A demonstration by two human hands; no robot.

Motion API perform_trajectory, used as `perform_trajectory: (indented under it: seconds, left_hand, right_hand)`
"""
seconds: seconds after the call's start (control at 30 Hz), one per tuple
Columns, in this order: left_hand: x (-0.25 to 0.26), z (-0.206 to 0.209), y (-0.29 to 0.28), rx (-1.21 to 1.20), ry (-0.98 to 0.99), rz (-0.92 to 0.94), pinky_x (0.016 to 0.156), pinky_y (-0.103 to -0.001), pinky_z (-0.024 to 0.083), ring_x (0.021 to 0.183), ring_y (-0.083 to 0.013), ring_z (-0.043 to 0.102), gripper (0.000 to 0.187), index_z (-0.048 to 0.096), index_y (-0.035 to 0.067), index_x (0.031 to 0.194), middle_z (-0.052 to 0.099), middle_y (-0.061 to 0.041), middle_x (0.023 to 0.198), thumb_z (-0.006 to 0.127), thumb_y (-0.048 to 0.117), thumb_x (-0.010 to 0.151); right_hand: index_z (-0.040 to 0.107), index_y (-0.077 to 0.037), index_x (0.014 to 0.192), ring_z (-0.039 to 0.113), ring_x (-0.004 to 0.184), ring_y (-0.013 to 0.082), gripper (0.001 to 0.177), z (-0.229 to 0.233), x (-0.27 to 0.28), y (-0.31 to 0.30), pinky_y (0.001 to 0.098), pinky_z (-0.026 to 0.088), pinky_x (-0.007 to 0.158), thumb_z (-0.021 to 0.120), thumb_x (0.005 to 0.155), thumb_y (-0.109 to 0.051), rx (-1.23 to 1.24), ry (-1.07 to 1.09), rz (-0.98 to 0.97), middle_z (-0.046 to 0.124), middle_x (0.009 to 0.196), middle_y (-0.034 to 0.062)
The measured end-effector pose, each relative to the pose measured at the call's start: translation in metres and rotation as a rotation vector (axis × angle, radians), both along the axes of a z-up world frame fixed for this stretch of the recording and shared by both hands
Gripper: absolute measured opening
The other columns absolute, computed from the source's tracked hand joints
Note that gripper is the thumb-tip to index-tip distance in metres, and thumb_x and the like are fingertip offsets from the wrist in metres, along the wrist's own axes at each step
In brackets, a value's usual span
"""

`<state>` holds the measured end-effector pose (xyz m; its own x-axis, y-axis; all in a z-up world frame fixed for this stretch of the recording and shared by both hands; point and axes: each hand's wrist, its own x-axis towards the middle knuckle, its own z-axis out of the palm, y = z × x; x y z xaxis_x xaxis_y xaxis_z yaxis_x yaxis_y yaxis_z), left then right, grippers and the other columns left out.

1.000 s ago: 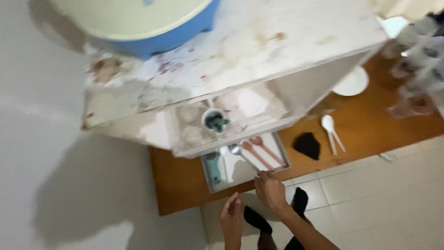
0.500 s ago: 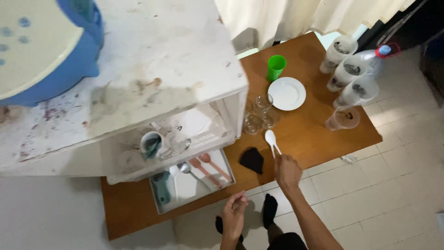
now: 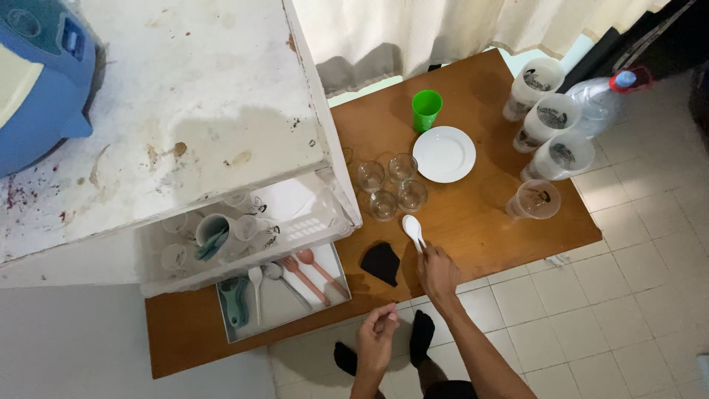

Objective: The person wipes plastic forks, plastic spoons, and metal spoons with a cloth by hand and arranges them on a tray and a table.

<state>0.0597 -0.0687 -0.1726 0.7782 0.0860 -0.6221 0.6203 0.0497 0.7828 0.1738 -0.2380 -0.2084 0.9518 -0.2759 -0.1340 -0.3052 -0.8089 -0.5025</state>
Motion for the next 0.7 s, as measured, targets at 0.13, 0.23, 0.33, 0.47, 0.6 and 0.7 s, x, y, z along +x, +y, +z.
perform_trajectory:
  seconds: [0.13, 0.23, 0.33, 0.47, 0.6, 0.7]
  left_hand:
    - [0.005, -0.01, 0.0, 0.003, -0.098, 0.032, 0.084, -0.027, 0.052, 0.09, -0.0136, 0.065, 0.044, 0.072, -0.001, 0.126, 0.074, -0.009, 0.1, 0.068, 0.03, 0.096]
    - [0.018, -0.006, 0.001, 0.01, -0.11, 0.093, 0.083, -0.027, 0.053, 0.092, -0.0123, 0.066, 0.05, 0.067, -0.001, 0.132, 0.075, -0.009, 0.105, 0.067, 0.034, 0.096]
    - [0.033, 0.004, 0.006, 0.01, -0.134, 0.082, 0.084, -0.026, 0.055, 0.095, -0.0111, 0.069, 0.05, 0.063, -0.001, 0.133, 0.077, -0.009, 0.111, 0.065, 0.035, 0.098]
    - [0.03, 0.006, 0.016, 0.0, -0.224, 0.144, 0.08, -0.029, 0.054, 0.088, -0.0121, 0.067, 0.045, 0.072, -0.004, 0.122, 0.079, -0.013, 0.107, 0.061, 0.034, 0.1]
    - [0.018, 0.0, 0.036, 0.11, -0.3, 0.307, 0.076, -0.028, 0.057, 0.08, -0.0136, 0.071, 0.043, 0.075, -0.005, 0.117, 0.079, -0.013, 0.093, 0.059, 0.032, 0.103]
    - [0.006, 0.006, 0.048, -0.079, -0.174, 0.482, 0.069, -0.031, 0.061, 0.072, -0.0182, 0.073, 0.041, 0.067, -0.001, 0.123, 0.076, -0.008, 0.091, 0.059, 0.03, 0.098]
  right_hand:
    - [0.073, -0.004, 0.094, 0.069, 0.077, 0.0312, 0.019, 0.021, -0.014, 0.002, 0.0425, 0.052, 0.065, 0.067, 0.095, -0.023, 0.063, -0.147, -0.03, 0.071, 0.087, 0.011]
    - [0.074, -0.004, 0.09, 0.066, 0.072, 0.0304, 0.017, 0.039, -0.038, 0.013, 0.0416, 0.05, 0.062, 0.072, 0.091, -0.021, 0.11, -0.237, 0.06, 0.07, 0.081, 0.0122]
    - [0.078, -0.007, 0.091, 0.068, 0.066, 0.0268, 0.015, 0.059, -0.071, 0.034, 0.0393, 0.051, 0.058, 0.076, 0.085, -0.021, 0.248, -0.278, 0.182, 0.074, 0.079, 0.0111]
    - [0.077, -0.005, 0.096, 0.068, 0.065, 0.0268, 0.019, 0.078, -0.09, 0.055, 0.0377, 0.053, 0.058, 0.073, 0.085, -0.021, 0.425, -0.191, 0.275, 0.075, 0.082, 0.0116]
    - [0.074, -0.006, 0.107, 0.072, 0.076, 0.0323, 0.027, 0.072, -0.065, 0.06, 0.0394, 0.055, 0.066, 0.076, 0.089, -0.027, 0.363, -0.19, 0.351, 0.075, 0.091, 0.0156]
    - [0.062, -0.014, 0.135, 0.069, 0.087, 0.0392, 0.052, 0.05, -0.031, 0.066, 0.048, 0.054, 0.076, 0.075, 0.087, -0.029, 0.049, -0.012, 0.401, 0.066, 0.115, 0.0215]
